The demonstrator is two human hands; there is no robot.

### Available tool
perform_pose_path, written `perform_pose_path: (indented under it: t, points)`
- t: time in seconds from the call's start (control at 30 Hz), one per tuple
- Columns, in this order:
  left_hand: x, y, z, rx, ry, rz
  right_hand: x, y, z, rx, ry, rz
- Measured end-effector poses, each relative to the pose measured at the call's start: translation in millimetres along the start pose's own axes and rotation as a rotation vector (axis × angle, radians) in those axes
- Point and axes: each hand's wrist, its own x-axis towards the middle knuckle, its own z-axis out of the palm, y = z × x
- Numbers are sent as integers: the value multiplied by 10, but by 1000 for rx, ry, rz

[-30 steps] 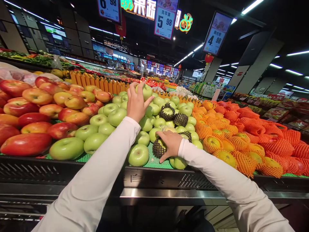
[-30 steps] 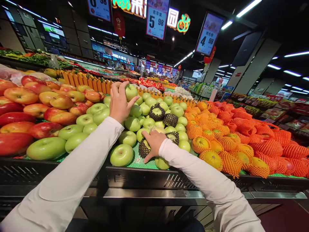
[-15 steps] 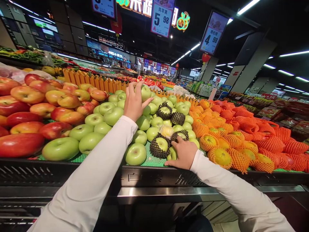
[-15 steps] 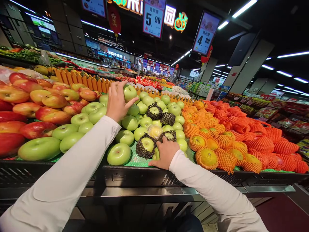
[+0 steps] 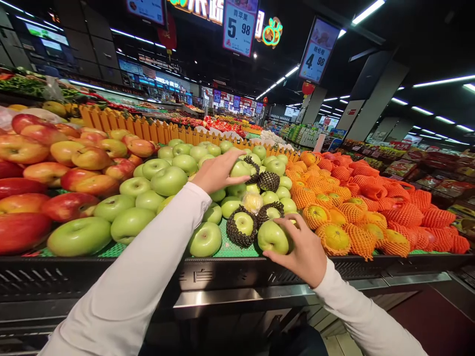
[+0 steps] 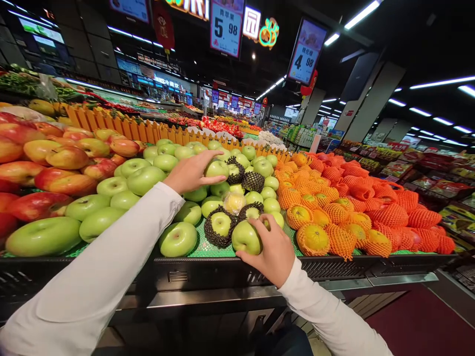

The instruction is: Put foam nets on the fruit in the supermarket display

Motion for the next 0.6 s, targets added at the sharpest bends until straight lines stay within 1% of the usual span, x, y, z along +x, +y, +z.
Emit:
perform_pose_path:
  t: [0.03, 0.1, 0.17, 0.23, 0.27, 0.33, 0.37, 0.43, 0.47, 0.53, 0.6]
  points:
    - [-5, 37, 11, -2, -44, 15, -30, 60, -7, 90, 71, 15]
    - [-14, 113, 51, 0, -126, 65, -14, 181, -27, 310, 206, 105]
    - [-21, 189, 115, 12, -220, 128, 115, 290, -63, 570, 329, 233]
    - [-26, 254, 187, 39, -328, 158, 348, 380, -119, 814, 426, 333]
    - [-28, 280, 218, 55, -375, 156, 492, 418, -151, 911, 440, 368]
    - [-32, 310, 258, 70, -436, 137, 805, 490, -208, 1047, 368, 374]
    - [-34, 313, 263, 64, -450, 125, 958, 529, -225, 1066, 335, 376]
    - [-38, 295, 249, 30, -457, 104, 1222, 615, -221, 991, 285, 395]
    - [-39, 276, 233, 9, -458, 97, 1321, 663, -200, 885, 261, 409]
    - [-40, 227, 197, -17, -449, 84, 1440, 760, -132, 576, 214, 432]
    - [-38, 176, 165, -12, -434, 79, 1464, 845, -55, 323, 97, 443]
